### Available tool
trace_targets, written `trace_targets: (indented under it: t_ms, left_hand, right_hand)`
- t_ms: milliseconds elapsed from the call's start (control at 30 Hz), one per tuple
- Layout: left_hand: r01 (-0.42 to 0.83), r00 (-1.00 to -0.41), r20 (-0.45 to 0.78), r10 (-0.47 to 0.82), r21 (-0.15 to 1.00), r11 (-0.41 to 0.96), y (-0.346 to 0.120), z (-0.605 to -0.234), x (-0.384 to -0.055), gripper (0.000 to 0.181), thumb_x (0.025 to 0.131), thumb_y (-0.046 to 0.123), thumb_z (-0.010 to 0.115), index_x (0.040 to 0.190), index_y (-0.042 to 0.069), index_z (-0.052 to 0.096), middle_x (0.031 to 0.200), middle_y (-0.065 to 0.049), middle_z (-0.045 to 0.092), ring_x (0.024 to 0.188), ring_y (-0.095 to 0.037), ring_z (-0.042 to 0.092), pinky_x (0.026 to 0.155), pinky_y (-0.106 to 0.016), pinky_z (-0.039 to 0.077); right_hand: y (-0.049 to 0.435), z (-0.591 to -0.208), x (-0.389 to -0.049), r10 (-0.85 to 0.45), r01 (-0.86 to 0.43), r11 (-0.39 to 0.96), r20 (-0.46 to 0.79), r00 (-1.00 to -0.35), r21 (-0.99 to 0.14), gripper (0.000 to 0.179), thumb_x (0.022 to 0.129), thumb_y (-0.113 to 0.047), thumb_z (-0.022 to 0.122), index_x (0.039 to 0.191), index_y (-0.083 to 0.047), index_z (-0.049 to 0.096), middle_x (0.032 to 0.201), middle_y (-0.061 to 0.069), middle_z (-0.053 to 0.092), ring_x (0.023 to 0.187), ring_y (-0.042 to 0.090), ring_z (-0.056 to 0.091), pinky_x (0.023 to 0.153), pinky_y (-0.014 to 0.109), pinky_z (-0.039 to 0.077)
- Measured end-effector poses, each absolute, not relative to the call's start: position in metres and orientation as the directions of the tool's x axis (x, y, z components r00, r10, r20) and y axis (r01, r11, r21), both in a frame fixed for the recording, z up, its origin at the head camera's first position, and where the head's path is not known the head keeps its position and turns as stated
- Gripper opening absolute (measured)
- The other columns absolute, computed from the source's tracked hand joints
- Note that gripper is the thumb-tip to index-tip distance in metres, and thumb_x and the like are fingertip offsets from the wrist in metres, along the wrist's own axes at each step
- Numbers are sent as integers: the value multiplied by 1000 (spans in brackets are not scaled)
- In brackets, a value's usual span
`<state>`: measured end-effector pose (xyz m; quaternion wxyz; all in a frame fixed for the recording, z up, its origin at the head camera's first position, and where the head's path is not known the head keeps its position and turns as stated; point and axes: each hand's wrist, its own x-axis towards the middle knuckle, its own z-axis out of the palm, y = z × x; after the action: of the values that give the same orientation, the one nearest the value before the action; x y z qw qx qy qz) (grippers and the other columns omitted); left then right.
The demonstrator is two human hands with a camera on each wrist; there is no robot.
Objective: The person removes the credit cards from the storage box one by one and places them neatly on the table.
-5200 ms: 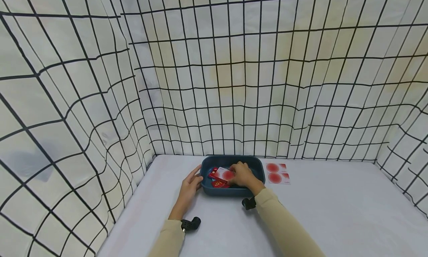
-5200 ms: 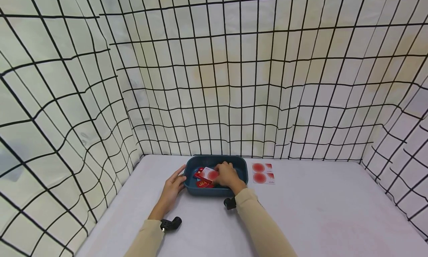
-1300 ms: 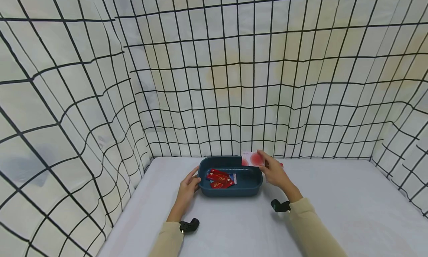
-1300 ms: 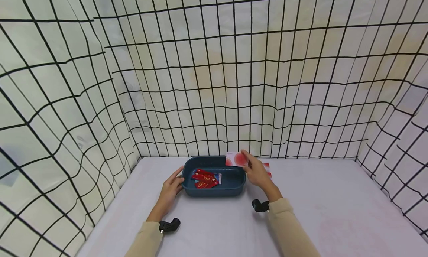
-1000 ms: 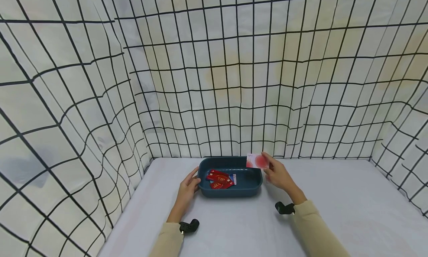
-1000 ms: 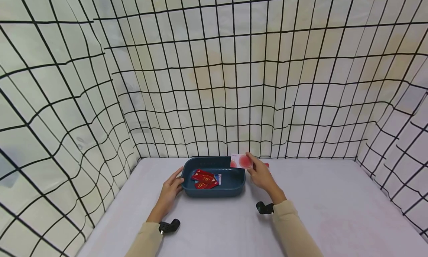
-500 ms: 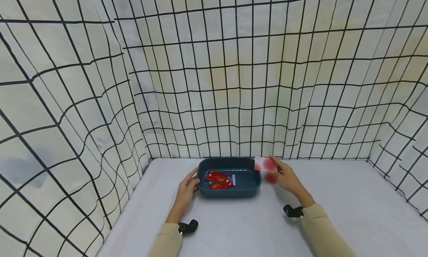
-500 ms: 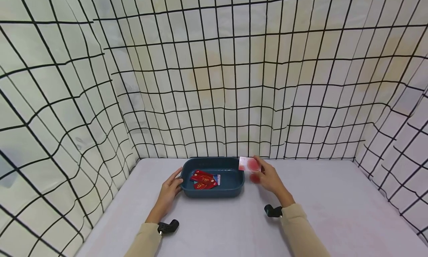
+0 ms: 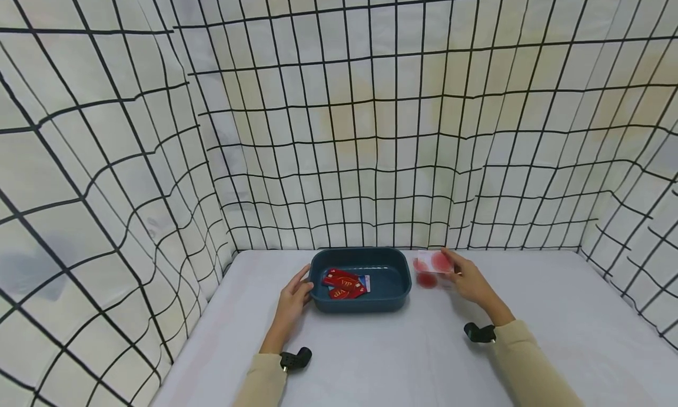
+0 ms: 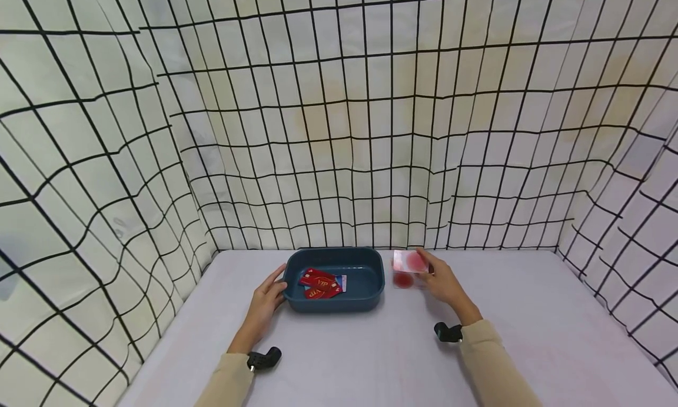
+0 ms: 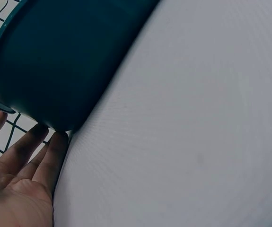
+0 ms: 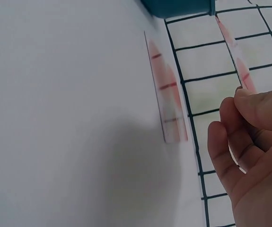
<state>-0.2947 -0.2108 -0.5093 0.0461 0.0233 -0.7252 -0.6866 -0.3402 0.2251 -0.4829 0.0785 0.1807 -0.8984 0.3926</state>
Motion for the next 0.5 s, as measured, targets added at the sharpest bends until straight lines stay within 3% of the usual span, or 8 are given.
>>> trace_targets:
  t_ms: [233, 367, 500]
  left_hand:
    - [34, -996, 38, -87, 999, 41, -212, -510, -295, 51, 105, 14, 52, 155, 23, 46, 149, -20, 55, 132, -32, 59, 99, -26, 56]
    - [36, -996, 40, -81, 998, 50, -212, -511, -295, 51, 105, 15, 52, 155, 24, 46, 150, -20, 54, 133, -33, 59, 101, -28, 56]
    - [38, -996, 43, -81, 998, 59, -212, -511, -295, 51, 106, 16, 51, 155, 23, 45, 151, -21, 53, 133, -34, 59, 104, -32, 55]
  right_hand:
    - [237, -487, -342, -249, -365, 633, 267, -931, -682, 62, 95, 8, 56, 154, 5, 37, 147, 30, 50, 108, 36, 57, 87, 34, 54]
    - [242, -491, -342, -247, -353, 638, 252, -936, -684, 62, 97, 3, 55, 155, 5, 36, 147, 31, 50, 117, 42, 56, 96, 50, 56]
    - [248, -493, -343, -245, -335, 649, 230, -942, -683, 62, 99, -3, 57, 156, 4, 34, 148, 31, 50, 125, 46, 53, 102, 61, 51]
